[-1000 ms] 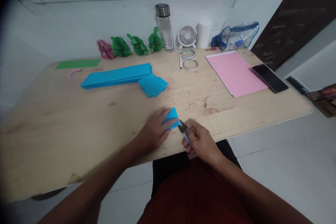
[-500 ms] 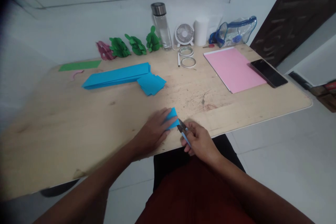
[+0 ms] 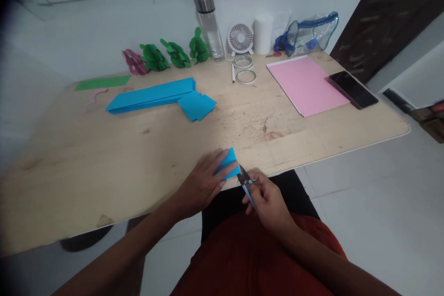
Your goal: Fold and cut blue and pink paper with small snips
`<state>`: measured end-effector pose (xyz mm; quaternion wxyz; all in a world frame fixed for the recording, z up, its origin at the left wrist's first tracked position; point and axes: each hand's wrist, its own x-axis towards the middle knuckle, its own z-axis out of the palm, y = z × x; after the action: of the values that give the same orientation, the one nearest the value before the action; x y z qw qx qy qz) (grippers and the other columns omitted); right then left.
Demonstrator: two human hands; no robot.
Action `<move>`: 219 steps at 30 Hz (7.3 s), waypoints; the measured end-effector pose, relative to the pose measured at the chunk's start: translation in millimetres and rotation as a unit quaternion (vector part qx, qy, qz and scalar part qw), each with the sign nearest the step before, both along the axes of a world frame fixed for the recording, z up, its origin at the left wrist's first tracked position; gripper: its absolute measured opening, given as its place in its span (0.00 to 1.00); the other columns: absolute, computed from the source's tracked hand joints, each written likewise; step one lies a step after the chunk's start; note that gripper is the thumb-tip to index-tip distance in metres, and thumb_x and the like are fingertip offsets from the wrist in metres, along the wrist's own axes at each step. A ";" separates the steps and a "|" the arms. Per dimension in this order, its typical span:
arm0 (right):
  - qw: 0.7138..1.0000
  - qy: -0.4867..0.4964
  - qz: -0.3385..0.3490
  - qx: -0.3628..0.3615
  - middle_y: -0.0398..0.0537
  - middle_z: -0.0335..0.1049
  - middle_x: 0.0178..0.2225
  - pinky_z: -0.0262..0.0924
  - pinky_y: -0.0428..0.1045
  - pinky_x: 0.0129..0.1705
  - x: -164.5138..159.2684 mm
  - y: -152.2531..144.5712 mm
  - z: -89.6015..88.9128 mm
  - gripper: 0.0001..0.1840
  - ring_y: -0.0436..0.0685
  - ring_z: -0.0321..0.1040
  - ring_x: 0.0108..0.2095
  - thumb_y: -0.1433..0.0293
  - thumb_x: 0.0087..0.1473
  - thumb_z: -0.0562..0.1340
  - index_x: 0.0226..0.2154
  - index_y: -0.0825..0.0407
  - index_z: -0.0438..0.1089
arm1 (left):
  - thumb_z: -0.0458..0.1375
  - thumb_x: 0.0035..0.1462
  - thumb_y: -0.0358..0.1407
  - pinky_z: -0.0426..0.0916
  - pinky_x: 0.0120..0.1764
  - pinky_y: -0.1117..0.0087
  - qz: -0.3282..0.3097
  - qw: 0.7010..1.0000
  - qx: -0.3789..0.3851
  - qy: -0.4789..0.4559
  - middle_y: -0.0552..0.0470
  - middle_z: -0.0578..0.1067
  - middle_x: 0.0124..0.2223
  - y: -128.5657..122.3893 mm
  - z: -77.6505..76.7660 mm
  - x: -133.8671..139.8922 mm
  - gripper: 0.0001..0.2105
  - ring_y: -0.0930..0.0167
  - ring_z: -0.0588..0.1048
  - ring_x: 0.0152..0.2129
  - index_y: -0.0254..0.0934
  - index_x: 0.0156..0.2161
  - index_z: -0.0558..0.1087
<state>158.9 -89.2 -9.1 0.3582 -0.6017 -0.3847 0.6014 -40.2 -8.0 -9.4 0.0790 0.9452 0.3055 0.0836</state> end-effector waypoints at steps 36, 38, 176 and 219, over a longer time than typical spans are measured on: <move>0.977 0.138 -0.050 -0.157 0.47 0.74 0.29 0.53 0.44 0.21 -1.9 -5.6 8.0 0.15 0.47 0.62 0.20 0.58 0.48 0.64 0.33 0.53 0.70 | 0.54 0.57 0.50 0.51 0.58 0.48 -0.016 0.999 0.006 0.031 0.38 0.53 0.65 1.5 -3.6 -2.1 0.32 0.52 0.52 0.62 0.40 0.63 0.53; 0.973 0.150 -0.021 -0.176 0.44 0.72 0.24 0.48 0.44 0.18 -5.0 -3.7 3.8 0.17 0.45 0.57 0.16 0.56 0.50 0.62 0.32 0.53 0.70 | 0.53 0.57 0.50 0.51 0.58 0.48 -0.015 0.999 0.004 0.031 0.38 0.53 0.65 1.3 -3.4 -2.3 0.32 0.52 0.52 0.62 0.39 0.63 0.53; 0.985 0.022 0.090 -0.145 0.38 0.60 0.14 0.41 0.43 0.15 38.1 4.2 3.1 0.22 0.43 0.49 0.12 0.51 0.53 0.57 0.26 0.53 0.69 | 0.48 0.59 0.30 0.71 0.43 0.63 0.006 0.994 -0.020 -0.111 0.47 0.76 0.37 18.0 22.2 10.3 0.10 0.67 0.74 0.38 0.35 0.29 0.70; 0.984 0.055 0.048 -0.160 0.38 0.62 0.14 0.43 0.43 0.15 17.7 20.6 13.4 0.18 0.43 0.51 0.12 0.57 0.56 0.57 0.26 0.52 0.71 | 0.44 0.63 0.31 0.70 0.33 0.71 0.028 0.992 0.000 -0.122 0.51 0.77 0.37 25.7 14.2 3.1 0.10 0.71 0.76 0.32 0.38 0.46 0.65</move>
<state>176.6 -68.6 4.4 0.2487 -0.5983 -0.2915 0.7037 -37.0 17.8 4.8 0.1129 0.9190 0.3201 0.2008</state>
